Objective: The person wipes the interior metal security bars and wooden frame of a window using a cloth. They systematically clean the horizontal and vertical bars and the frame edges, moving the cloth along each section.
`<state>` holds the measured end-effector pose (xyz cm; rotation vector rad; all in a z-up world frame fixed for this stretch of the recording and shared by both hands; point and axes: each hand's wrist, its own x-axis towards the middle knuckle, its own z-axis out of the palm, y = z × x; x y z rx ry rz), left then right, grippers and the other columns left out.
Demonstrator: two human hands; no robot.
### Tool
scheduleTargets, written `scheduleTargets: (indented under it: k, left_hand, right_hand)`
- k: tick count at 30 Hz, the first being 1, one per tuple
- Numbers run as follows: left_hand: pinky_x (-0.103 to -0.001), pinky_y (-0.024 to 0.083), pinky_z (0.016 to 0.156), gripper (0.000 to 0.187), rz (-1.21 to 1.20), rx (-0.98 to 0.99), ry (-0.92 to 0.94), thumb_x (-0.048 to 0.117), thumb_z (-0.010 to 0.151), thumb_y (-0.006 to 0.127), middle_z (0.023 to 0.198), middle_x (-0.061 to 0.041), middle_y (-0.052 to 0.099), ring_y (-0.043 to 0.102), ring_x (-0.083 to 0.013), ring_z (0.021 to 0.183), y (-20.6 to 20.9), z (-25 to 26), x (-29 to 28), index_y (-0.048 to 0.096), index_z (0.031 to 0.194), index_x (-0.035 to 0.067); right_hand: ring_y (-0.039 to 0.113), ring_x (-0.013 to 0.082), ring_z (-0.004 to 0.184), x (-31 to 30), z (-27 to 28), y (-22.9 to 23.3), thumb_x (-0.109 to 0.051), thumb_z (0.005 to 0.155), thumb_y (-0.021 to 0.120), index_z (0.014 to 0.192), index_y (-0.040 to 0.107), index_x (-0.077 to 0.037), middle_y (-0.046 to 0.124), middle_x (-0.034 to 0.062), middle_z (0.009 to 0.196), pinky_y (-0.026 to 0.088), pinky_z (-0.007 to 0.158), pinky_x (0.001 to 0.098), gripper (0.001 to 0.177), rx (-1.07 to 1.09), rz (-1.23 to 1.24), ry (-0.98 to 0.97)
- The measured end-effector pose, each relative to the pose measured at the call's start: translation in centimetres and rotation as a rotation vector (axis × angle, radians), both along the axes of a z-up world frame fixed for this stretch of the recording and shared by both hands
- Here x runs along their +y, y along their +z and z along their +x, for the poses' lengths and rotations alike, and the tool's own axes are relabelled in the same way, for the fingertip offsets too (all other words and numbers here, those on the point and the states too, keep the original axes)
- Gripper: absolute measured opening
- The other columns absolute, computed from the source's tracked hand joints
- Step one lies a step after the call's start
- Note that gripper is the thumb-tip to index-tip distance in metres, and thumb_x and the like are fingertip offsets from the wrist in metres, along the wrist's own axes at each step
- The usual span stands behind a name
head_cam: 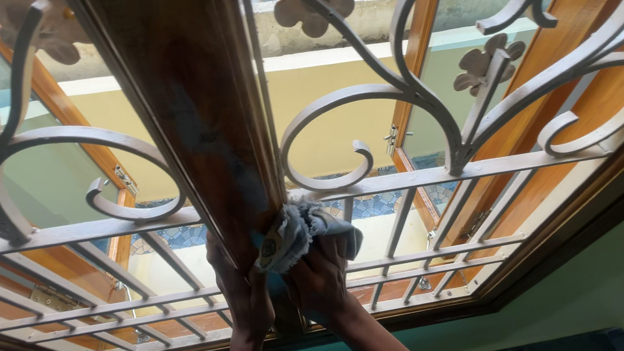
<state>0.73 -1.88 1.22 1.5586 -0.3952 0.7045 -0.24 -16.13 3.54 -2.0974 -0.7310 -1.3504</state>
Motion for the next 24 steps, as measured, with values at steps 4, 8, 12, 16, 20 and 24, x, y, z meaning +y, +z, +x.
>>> scheduleTargets:
  k: [4, 8, 12, 16, 20, 24]
  left_hand:
    - [-0.047, 0.046, 0.106, 0.078, 0.025, -0.001, -0.021, 0.065, 0.107, 0.032, 0.146, -0.021, 0.045, 0.051, -0.0296, 0.132, -0.9, 0.3, 0.6, 0.024, 0.161, 0.009]
    - [-0.047, 0.044, 0.110, 0.078, -0.030, 0.027, -0.108, 0.064, 0.107, 0.037, 0.150, -0.020, 0.038, 0.044, -0.0310, 0.139, -1.7, 0.5, 0.9, 0.019, 0.162, 0.012]
    - [-0.047, 0.046, 0.110, 0.076, -0.061, 0.036, -0.135, 0.062, 0.106, 0.041, 0.152, -0.018, 0.037, 0.043, -0.0313, 0.140, -2.2, 0.8, 1.2, 0.020, 0.161, 0.013]
    - [-0.048, 0.050, 0.107, 0.083, -0.031, 0.107, -0.102, 0.064, 0.101, 0.055, 0.149, -0.020, 0.040, 0.049, -0.0336, 0.134, -3.6, 1.1, 1.7, 0.025, 0.158, 0.011]
    - [-0.048, 0.043, 0.117, 0.097, -0.285, 0.097, -0.357, 0.072, 0.100, 0.046, 0.158, -0.024, 0.043, 0.046, -0.0344, 0.143, -4.7, 1.1, 2.3, 0.023, 0.164, 0.003]
    - [-0.047, 0.037, 0.125, 0.104, -0.371, 0.005, -0.399, 0.077, 0.097, 0.042, 0.165, -0.022, 0.036, 0.039, -0.0331, 0.153, -4.1, -1.3, 1.5, 0.023, 0.164, 0.000]
  right_hand:
    - [0.050, 0.0480, 0.141, 0.7, 0.7, -4.4, -0.018, 0.097, 0.066, 0.128, 0.067, -0.002, 0.052, 0.0242, 0.150, 0.044, 0.114, 0.0583, 0.035, 0.043, 0.042, 0.099]
    - [0.048, 0.0483, 0.142, 1.1, -0.9, -10.3, -0.016, 0.096, 0.067, 0.135, 0.063, -0.003, 0.046, 0.0263, 0.154, 0.043, 0.115, 0.0556, 0.041, 0.132, 0.026, 0.086]
    - [0.042, 0.0459, 0.145, 1.4, -0.8, -12.9, -0.019, 0.098, 0.071, 0.142, 0.062, -0.012, 0.037, 0.0212, 0.159, 0.044, 0.113, 0.0540, 0.046, 0.076, -0.049, 0.065]
    - [0.046, 0.0218, 0.143, 1.4, 0.1, -9.4, -0.023, 0.110, 0.071, 0.154, 0.062, -0.013, 0.048, 0.0056, 0.167, 0.049, 0.110, 0.0448, 0.046, 0.297, -0.119, 0.203]
    - [0.033, 0.0322, 0.145, 2.2, -0.9, -1.5, -0.043, 0.091, 0.064, 0.138, 0.065, -0.018, 0.045, 0.0043, 0.156, 0.026, 0.110, 0.0598, 0.054, 0.067, -0.220, 0.033]
    - [0.041, 0.0262, 0.140, 3.1, -3.2, 5.2, -0.034, 0.097, 0.065, 0.137, 0.069, -0.021, 0.048, -0.0033, 0.157, 0.030, 0.112, 0.0477, 0.042, 0.011, -0.236, -0.055]
